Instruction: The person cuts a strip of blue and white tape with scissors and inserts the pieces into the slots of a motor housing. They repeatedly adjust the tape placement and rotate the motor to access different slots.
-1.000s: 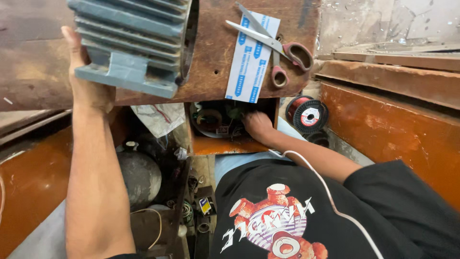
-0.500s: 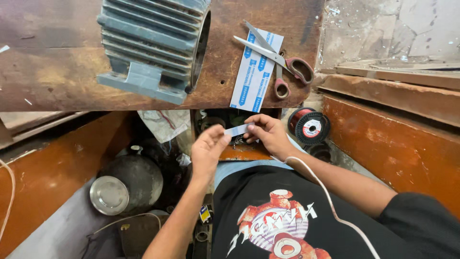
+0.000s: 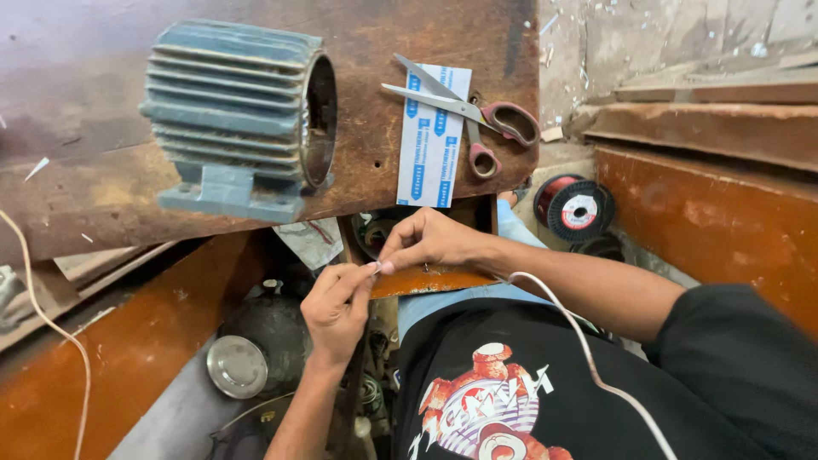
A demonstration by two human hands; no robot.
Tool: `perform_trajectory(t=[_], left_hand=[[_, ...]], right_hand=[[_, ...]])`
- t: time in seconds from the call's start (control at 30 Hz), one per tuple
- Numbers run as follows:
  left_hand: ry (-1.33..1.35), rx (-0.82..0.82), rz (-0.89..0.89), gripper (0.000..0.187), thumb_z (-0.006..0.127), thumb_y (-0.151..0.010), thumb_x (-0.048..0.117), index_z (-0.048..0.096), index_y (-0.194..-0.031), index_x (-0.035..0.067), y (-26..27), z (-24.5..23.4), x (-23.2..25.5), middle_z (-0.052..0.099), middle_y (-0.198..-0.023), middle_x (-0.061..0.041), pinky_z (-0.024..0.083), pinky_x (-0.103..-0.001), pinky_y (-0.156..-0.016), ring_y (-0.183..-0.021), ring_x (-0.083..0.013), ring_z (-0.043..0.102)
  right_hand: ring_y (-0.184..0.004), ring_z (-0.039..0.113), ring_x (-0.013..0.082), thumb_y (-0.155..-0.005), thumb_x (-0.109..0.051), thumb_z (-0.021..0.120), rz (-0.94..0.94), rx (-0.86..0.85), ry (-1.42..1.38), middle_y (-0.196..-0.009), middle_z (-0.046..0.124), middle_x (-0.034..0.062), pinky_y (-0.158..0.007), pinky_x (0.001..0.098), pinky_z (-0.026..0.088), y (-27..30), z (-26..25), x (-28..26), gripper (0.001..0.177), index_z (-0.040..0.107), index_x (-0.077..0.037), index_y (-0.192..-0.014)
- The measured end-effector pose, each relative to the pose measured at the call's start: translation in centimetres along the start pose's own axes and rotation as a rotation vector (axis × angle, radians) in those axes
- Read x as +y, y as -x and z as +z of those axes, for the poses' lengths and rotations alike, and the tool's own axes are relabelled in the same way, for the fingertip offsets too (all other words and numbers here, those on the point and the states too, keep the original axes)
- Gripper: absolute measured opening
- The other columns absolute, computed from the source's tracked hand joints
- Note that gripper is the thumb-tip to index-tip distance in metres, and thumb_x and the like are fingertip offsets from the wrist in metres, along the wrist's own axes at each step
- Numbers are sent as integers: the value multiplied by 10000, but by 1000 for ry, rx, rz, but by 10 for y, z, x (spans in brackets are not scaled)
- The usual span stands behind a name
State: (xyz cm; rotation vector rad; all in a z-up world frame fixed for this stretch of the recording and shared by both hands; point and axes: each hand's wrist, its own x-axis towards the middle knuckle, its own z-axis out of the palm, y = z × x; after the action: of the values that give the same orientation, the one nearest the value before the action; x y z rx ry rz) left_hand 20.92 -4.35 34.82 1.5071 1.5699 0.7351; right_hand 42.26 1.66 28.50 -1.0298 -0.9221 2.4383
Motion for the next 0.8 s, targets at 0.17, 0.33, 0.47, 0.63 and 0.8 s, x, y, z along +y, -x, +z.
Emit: perform_trajectory(t=[0.17, 0.33, 0.47, 0.63, 0.8], left_hand=[[308, -10, -151, 146, 729, -921, -41, 756, -1062, -14, -9, -2, -5, 733, -1027, -86, 547, -225, -791, -889, -116, 674], [382, 14, -205, 92, 723, -947, -40, 744, -1035, -56, -15, 3, -23, 724, -1074, -110, 538, -259, -859, -950, -144, 666], [164, 195, -74, 174, 657, -1026, 35, 654, -1157, -81, -36, -10, -48, 695, -1154, -115, 564, -295, -947, -1013, -179, 688], [222, 642, -173, 235, 605, -1055, 94, 616, -1213, -80, -114, -18, -125, 682, -1187, -116, 575, -304, -967, -1024, -184, 695], [403, 341, -415, 267, 583, -1049, 125, 611, -1220, -78, -157, 6, -199, 681, -1193, -121, 572, -311, -970, -1034, -190, 692]], right_hand=[[-934, 743, 158, -873, -190, 835, -375, 81, 217, -1005, 792, 99, -855, 276, 566, -4, 1, -1, 166, 812, -38, -938], [-890, 744, 203, -861, -190, 828, -522, 142, 399, -1044, 765, 101, -767, 301, 565, -13, 1, -2, 164, 760, -42, -877], [-976, 705, 227, -897, -146, 817, -967, 358, 657, -1053, 742, 85, -826, 362, 527, -47, -15, -21, 112, 738, -68, -909], [-1048, 695, 219, -921, -138, 830, -1116, 627, 792, -1066, 734, 45, -890, 376, 498, -102, -42, -48, 126, 724, -74, -946], [-1067, 689, 206, -905, -114, 836, -1127, 552, 772, -1048, 740, 32, -926, 394, 474, -119, -45, -57, 118, 726, -80, -932]])
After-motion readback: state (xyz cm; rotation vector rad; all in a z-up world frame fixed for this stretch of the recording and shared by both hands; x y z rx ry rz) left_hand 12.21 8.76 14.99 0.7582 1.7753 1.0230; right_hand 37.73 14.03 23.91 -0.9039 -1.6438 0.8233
